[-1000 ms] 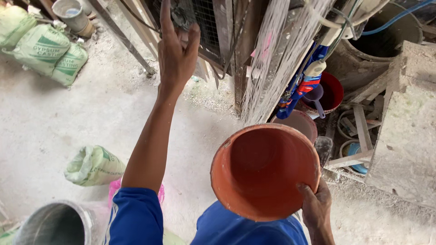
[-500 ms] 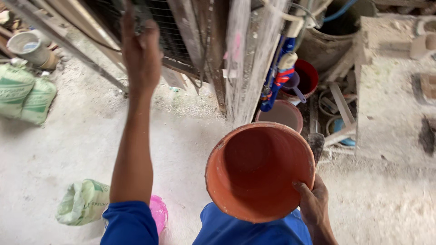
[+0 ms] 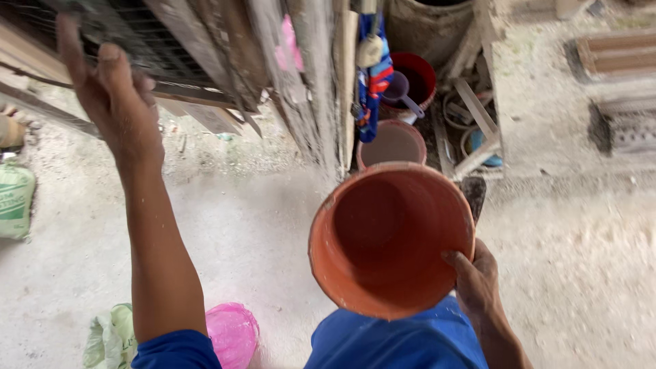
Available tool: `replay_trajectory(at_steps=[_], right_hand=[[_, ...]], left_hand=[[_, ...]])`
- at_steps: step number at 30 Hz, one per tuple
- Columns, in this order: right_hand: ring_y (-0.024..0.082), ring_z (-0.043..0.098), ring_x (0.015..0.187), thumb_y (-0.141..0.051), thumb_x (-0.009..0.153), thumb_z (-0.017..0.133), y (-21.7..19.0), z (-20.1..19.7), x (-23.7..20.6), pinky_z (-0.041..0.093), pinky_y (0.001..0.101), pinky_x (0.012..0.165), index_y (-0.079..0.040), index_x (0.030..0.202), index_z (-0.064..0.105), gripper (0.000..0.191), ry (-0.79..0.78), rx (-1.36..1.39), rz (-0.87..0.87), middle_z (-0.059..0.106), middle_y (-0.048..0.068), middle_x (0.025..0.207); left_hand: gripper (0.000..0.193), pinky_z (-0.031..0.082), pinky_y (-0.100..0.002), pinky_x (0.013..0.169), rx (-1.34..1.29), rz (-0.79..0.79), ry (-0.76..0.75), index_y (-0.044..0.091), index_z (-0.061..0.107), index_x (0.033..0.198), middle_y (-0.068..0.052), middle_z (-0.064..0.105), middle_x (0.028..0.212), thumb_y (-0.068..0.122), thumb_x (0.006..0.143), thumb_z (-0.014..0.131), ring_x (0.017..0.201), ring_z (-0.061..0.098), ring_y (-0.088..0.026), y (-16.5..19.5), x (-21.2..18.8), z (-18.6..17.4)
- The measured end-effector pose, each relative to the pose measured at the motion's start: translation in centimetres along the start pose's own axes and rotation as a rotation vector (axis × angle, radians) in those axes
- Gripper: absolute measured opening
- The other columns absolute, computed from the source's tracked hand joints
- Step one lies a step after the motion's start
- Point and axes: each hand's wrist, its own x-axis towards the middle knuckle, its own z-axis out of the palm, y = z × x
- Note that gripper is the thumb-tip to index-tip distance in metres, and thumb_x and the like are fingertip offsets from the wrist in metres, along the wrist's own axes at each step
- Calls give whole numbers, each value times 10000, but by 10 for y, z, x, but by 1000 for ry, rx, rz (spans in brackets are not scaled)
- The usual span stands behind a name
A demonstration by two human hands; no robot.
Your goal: The person shakes debris out of a terracotta pot, brushes and scrapes its interior, then pours water into it and rinses it. They then sit on the floor and scoop white powder from a sack into the pot using a plastic scoop.
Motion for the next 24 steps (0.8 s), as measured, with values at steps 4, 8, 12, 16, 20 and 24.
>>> replay_trajectory(at_steps=[4,8,12,16,20,24], right_hand=[[239,708,966,-2,846,609,-4,-28,1,595,344,833,78,1248,574,412,32,68,-38,707,178,1120],[229,708,892,-8,826,615,-8,-69,14,597,343,761,66,1239,578,421,57,89,-27,705,172,1079],[210,705,820,-12,829,631,-13,-124,29,604,325,708,59,1193,578,375,76,127,-6,703,161,1026],[242,624,625,-21,847,627,-19,-194,37,499,351,496,59,1163,587,329,161,-48,58,685,177,898],[220,697,661,-45,799,637,-28,-271,34,567,341,512,41,1161,574,377,156,9,83,713,157,900],[234,709,734,-102,782,681,-43,-349,22,584,368,621,27,1123,613,371,176,-225,82,724,183,898]], left_hand=[[798,316,-211,477,38,-269,-48,85,283,1687,27,456,791,592,1110,499,605,383,-26,3,-89,42],[689,462,-252,529,-38,-611,-488,51,381,1566,-15,605,921,457,1023,497,636,530,-79,7,-204,129],[725,542,-255,794,-311,-879,-694,68,444,1560,-15,660,1298,512,988,471,1031,628,-90,31,-303,201],[650,426,-307,1091,-238,-794,-764,22,446,1512,-66,585,1448,361,988,629,1306,537,-147,61,-362,270],[646,449,-343,1079,-402,-911,-774,33,451,1493,-84,578,1434,272,934,670,1278,551,-184,94,-393,335],[622,456,-339,1053,-311,-944,-875,47,462,1485,-79,608,1407,242,923,646,1246,576,-182,128,-404,397]])
